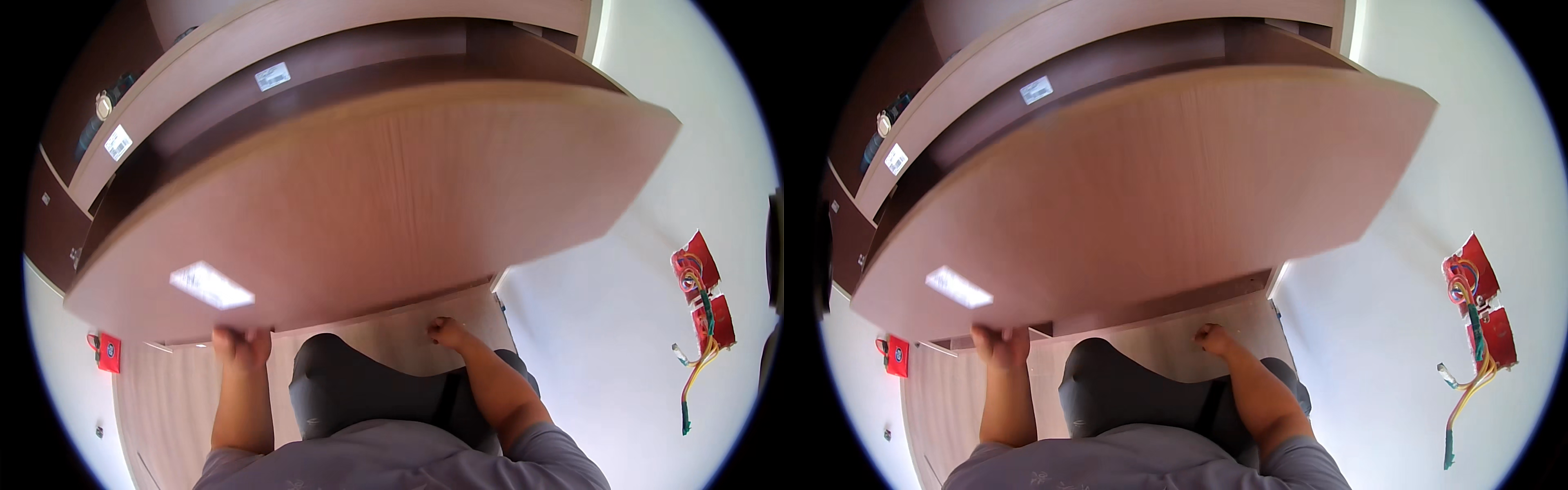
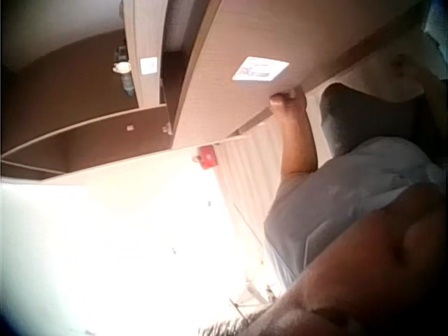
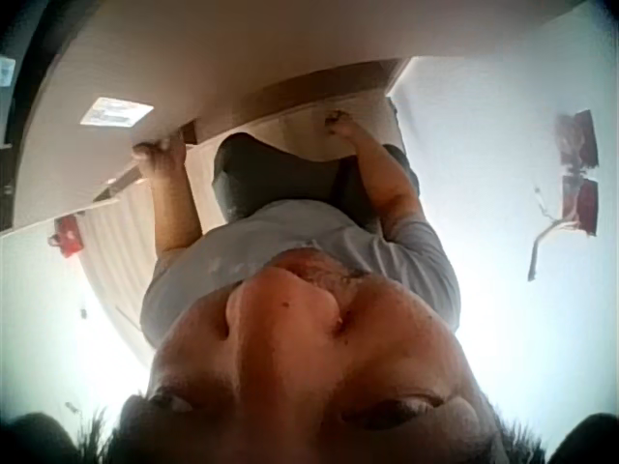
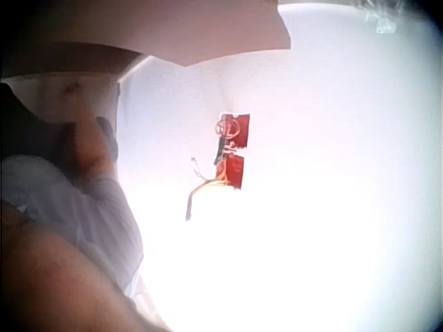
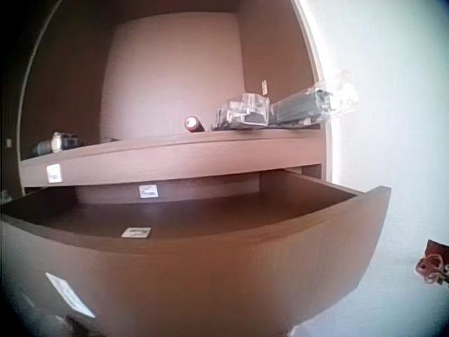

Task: The person uses an impact driver to secure metal slides to the inside of a wooden cabinet, then picks up a drawer and slides it into the frame. The person also handles a white plastic frame and small screws.

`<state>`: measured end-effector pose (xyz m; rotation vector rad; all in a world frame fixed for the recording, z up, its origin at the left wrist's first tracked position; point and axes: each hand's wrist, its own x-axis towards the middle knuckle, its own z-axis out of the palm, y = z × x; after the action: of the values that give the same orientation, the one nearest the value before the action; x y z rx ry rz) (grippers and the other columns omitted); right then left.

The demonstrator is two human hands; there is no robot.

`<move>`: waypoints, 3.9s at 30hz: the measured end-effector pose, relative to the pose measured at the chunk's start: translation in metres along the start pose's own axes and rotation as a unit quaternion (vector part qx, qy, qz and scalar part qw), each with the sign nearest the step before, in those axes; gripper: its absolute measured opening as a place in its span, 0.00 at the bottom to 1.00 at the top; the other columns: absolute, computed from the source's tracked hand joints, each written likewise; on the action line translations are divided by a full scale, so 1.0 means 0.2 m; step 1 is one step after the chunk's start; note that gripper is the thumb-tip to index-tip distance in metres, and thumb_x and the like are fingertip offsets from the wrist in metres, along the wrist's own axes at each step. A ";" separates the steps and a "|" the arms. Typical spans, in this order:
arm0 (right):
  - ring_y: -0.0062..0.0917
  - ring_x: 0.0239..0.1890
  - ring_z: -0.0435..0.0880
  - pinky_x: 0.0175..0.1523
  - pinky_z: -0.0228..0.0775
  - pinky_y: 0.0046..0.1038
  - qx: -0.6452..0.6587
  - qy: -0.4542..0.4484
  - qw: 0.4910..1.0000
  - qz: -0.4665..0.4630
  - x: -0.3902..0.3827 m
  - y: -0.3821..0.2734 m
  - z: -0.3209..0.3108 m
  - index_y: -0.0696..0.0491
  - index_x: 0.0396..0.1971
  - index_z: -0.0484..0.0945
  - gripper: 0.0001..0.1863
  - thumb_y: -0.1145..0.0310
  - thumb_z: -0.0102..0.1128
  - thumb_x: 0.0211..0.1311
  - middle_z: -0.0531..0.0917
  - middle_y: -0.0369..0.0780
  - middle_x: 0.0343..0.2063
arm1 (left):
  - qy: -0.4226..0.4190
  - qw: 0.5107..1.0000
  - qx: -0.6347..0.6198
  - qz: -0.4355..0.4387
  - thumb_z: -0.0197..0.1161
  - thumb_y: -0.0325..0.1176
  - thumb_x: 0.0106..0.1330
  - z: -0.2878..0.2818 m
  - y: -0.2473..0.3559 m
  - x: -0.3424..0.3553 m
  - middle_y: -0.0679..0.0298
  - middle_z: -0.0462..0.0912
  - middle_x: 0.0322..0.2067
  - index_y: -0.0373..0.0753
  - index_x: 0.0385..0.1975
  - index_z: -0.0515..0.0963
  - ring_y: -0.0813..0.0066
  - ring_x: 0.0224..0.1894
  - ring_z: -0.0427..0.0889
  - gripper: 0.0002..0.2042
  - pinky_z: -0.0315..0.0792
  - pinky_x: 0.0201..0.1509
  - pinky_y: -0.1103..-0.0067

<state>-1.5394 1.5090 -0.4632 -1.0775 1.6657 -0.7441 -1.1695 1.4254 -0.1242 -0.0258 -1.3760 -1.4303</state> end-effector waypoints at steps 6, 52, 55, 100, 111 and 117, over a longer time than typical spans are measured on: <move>0.25 0.28 0.85 0.37 0.77 0.31 0.003 0.024 1.000 0.006 -0.01 -0.02 0.01 0.54 0.37 0.85 0.10 0.62 0.67 0.63 0.87 0.38 0.27 | 0.054 0.901 0.341 -0.264 0.66 0.40 0.70 -0.05 -0.36 -0.07 0.63 0.82 0.44 0.40 0.55 0.77 0.73 0.36 0.78 0.18 0.74 0.45 0.73; 0.40 0.50 0.86 0.56 0.76 0.38 -0.057 -0.073 0.986 -0.137 -0.17 -0.35 0.20 0.54 0.47 0.83 0.22 0.52 0.66 0.64 0.87 0.47 0.44 | -0.063 0.763 0.579 -0.281 0.61 0.24 0.59 -0.36 -0.14 -0.80 0.55 0.88 0.44 0.37 0.35 0.84 0.54 0.54 0.83 0.08 0.76 0.62 0.66; 0.40 0.49 0.86 0.56 0.76 0.37 -0.066 -0.048 0.991 -0.106 -0.16 -0.31 0.16 0.53 0.46 0.83 0.21 0.52 0.65 0.64 0.87 0.46 0.44 | -0.081 0.778 0.554 -0.285 0.61 0.24 0.59 -0.42 -0.23 -0.76 0.55 0.88 0.44 0.37 0.35 0.84 0.55 0.53 0.84 0.07 0.76 0.61 0.66; 0.32 0.47 0.82 0.52 0.74 0.43 0.632 0.157 0.749 0.118 -0.24 -2.63 -0.19 0.44 0.41 0.77 0.08 0.69 0.52 0.63 0.80 0.34 0.37 | 0.074 0.490 0.482 -0.723 0.60 0.45 0.67 0.10 1.87 -1.38 0.53 0.88 0.45 0.46 0.47 0.84 0.54 0.52 0.85 0.15 0.78 0.58 0.65; 0.40 0.58 0.81 0.57 0.74 0.43 0.400 0.114 0.877 0.243 -1.43 -2.81 -0.02 0.50 0.59 0.70 0.22 0.65 0.60 0.66 0.78 0.38 0.55 | 0.027 0.490 0.406 -0.771 0.62 0.48 0.63 -0.39 2.15 -1.43 0.53 0.89 0.39 0.41 0.43 0.87 0.53 0.44 0.88 0.18 0.79 0.51 0.64; 0.34 0.56 0.85 0.57 0.75 0.37 0.335 0.129 0.902 0.237 -1.88 -2.99 -0.12 0.50 0.67 0.66 0.30 0.58 0.61 0.68 0.82 0.38 0.55 | 0.137 0.647 0.448 -0.602 0.60 0.45 0.67 -0.55 1.95 -1.14 0.55 0.88 0.34 0.43 0.34 0.86 0.53 0.37 0.86 0.13 0.79 0.42 0.63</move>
<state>-1.3290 1.5992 0.2063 -0.0789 1.6040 -1.0483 -0.7478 1.5995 -0.0390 2.0092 -1.7326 -1.3819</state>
